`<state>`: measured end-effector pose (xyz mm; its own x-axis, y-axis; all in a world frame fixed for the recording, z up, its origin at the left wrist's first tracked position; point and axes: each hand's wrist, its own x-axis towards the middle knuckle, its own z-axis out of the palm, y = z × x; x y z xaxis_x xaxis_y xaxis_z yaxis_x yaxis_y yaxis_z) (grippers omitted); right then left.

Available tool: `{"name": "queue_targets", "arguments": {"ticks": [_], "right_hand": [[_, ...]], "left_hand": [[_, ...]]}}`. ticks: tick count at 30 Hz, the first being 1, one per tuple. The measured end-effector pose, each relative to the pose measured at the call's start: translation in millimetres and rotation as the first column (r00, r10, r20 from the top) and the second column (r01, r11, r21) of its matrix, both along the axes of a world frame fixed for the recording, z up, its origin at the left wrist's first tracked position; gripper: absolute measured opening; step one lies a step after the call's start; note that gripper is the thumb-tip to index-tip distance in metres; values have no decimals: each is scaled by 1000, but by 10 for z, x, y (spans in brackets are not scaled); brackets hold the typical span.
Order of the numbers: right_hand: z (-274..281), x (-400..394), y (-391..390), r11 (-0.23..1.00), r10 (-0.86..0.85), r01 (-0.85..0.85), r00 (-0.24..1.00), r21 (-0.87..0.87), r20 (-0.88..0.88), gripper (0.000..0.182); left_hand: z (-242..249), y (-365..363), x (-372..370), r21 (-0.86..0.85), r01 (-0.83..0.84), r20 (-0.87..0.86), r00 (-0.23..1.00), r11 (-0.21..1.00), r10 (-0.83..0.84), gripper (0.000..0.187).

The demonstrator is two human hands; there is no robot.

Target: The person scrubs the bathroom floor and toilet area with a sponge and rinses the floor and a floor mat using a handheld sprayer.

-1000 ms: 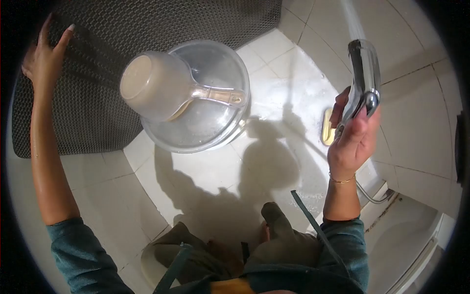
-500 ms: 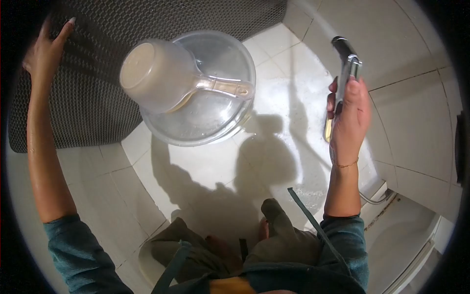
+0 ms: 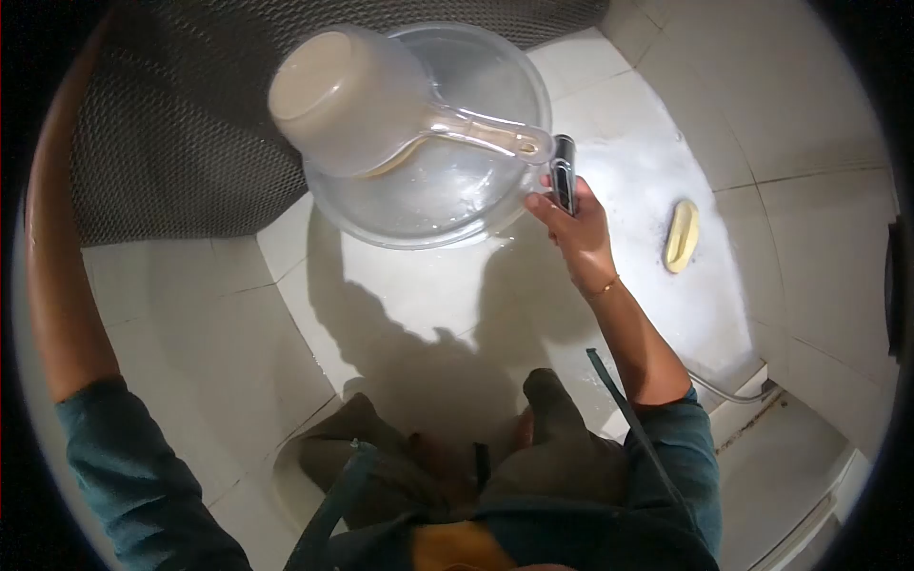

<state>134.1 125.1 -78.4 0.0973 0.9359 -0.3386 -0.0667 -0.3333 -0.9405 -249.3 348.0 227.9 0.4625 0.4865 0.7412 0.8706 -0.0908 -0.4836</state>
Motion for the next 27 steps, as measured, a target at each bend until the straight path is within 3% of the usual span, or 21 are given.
{"name": "queue_targets", "arguments": {"ticks": [1,2,3,5,10,12,14,16,18,19,20,21,22,24,27], "right_hand": [[47,-35,-9,999,-20,16,996,-40,-87,40],[56,-55,-14,999,-7,4,995,-34,-99,40],[65,-57,-11,999,-34,30,990,-34,-137,37],[74,-64,33,998,-57,54,981,-22,-187,34],[-5,-14,96,995,-23,16,998,-100,-63,31],[24,-34,105,996,-48,43,997,-72,-63,33],[17,-77,114,996,-79,75,995,-51,-68,35],[-16,-79,162,997,-50,52,998,-51,34,38],[29,-44,208,999,-38,38,999,-39,-6,38],[39,-33,212,999,-19,17,999,-27,-49,38],[30,-34,215,999,-27,25,998,-32,-50,38],[8,-36,231,999,-34,28,988,-46,-152,36],[-9,-22,240,998,-41,27,966,-58,-254,34],[-10,8,204,995,-40,11,957,-101,-288,33],[30,14,82,987,-61,12,953,-163,-297,29]], "left_hand": [[84,-80,149,20,136,10,991,991,-136,82],[149,-3,171,-38,211,41,977,977,-209,78],[171,44,194,-32,200,27,980,979,-199,78],[177,92,246,-142,135,196,975,981,-106,70],[130,-191,547,-86,106,225,971,991,-84,60],[135,-177,543,-153,321,463,859,935,-219,52],[126,-244,586,-169,369,514,824,914,-237,51],[116,-346,671,-183,421,575,779,888,-251,50],[121,-402,750,-185,420,630,744,889,-220,48],[150,-312,560,-190,427,630,743,884,-224,48],[208,-157,181,-236,223,342,930,946,-135,36],[222,-48,-10,-208,11,20,1000,978,-7,43],[217,-39,59,-213,16,22,1000,977,-11,43],[293,-173,365,-222,205,275,951,953,-141,33],[341,-642,988,-145,451,605,745,881,-282,45]]}}
